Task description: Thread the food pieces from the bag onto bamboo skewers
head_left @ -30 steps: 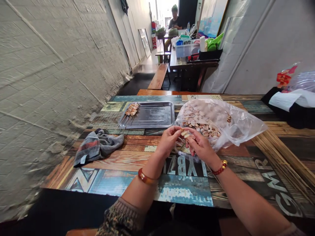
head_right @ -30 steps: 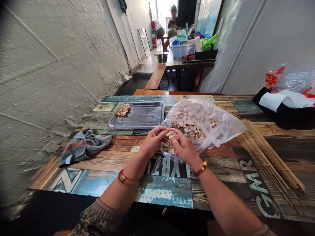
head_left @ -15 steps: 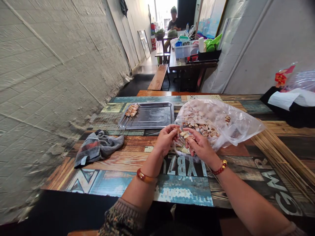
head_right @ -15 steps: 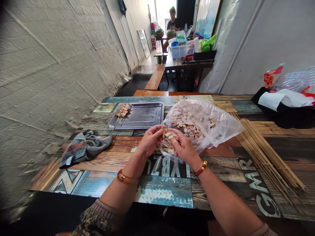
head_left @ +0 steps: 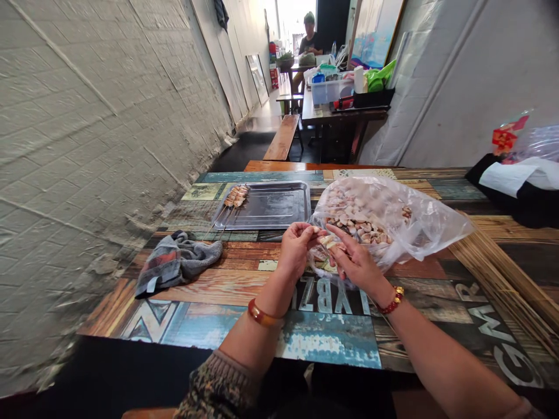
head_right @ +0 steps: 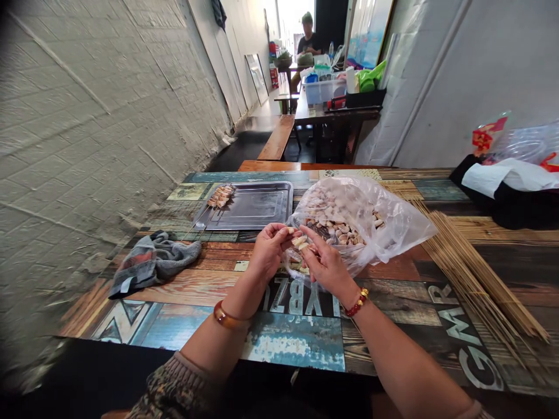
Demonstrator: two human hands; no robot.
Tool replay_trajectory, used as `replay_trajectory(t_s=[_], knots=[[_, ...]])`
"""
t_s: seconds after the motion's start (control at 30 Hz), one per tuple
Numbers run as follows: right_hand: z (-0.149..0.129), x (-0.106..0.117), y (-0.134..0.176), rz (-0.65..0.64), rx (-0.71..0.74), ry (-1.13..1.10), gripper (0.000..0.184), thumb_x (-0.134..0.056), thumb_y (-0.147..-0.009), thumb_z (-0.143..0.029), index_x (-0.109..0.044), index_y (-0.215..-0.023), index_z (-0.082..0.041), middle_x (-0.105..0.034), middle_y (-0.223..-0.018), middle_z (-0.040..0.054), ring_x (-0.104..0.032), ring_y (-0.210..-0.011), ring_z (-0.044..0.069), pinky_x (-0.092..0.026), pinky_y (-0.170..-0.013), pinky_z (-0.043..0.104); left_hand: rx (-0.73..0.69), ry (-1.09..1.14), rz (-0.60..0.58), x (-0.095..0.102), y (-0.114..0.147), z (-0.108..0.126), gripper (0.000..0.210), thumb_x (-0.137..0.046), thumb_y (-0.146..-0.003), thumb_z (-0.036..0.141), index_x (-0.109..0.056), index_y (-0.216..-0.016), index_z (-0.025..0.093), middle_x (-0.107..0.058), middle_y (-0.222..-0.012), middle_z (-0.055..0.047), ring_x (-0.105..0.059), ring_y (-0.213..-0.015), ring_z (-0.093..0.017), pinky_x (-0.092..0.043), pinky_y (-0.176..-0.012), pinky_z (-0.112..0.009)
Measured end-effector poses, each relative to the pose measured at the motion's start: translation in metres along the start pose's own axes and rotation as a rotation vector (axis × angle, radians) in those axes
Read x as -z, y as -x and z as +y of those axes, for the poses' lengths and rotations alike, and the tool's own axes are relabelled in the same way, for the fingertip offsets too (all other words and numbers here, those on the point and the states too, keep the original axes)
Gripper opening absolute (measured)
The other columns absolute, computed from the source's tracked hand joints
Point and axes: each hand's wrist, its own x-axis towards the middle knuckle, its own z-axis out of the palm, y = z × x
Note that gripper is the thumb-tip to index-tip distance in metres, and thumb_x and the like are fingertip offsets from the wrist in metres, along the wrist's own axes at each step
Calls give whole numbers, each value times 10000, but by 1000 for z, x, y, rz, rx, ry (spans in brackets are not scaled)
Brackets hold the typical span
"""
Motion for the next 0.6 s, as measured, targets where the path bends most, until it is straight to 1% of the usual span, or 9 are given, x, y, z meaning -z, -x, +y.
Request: replay_trajectory(t_s=[0.07, 0.13, 0.23, 0.33, 0.47, 0.6], knots=[[0, -1, 0, -6, 18, 40, 484, -440, -909, -323, -404, -1388, -265, -577, -642, -37, -470, -364, 73, -400, -378, 206, -4, 11, 11, 0, 1, 0, 324, -764, -634, 290, -502, -776, 162, -673, -744, -19, -685, -720, -165, -520, -708, -297], [0, -2, 0, -8, 35, 82, 478, -434, -912, -307, -405, -1387, -268, -578, -638, -39, -474, -367, 75, -410, -386, 209, 2, -1, 1, -1, 2, -1, 312, -768, -627, 298, -535, -780, 158, -673, -734, -11, -669, -679, -147, -517, -692, -290], [2, -3, 0, 4, 50, 115, 465, -435, -910, -295, -428, -1373, -262, -571, -625, -41, -481, -373, 76, -416, -393, 209, 19, -55, -51, -3, 4, -2, 288, -769, -624, 318, -635, -805, 139, -674, -727, -10, -621, -623, -108, -498, -658, -255], [3, -1, -2, 9, 35, 113, 456, -430, -912, -302, -440, -1365, -254, -562, -621, -45, -486, -372, 72, -417, -392, 201, 39, -72, -109, -3, 5, -3, 289, -767, -623, 335, -700, -817, 131, -682, -742, -19, -598, -632, -98, -484, -654, -239], [4, 1, -3, 12, -25, 56, 481, -414, -915, -324, -403, -1388, -237, -561, -632, -49, -484, -359, 67, -404, -362, 191, 73, -68, -159, -2, 5, -1, 299, -766, -624, 342, -719, -827, 127, -694, -791, -42, -614, -688, -119, -503, -702, -272], [5, 1, -3, 10, -36, 29, 502, -416, -912, -341, -383, -1396, -213, -555, -631, -50, -477, -354, 65, -396, -353, 190, 74, -58, -145, -2, 5, -1, 292, -779, -604, 320, -713, -803, 117, -691, -771, -43, -613, -673, -118, -510, -699, -277]])
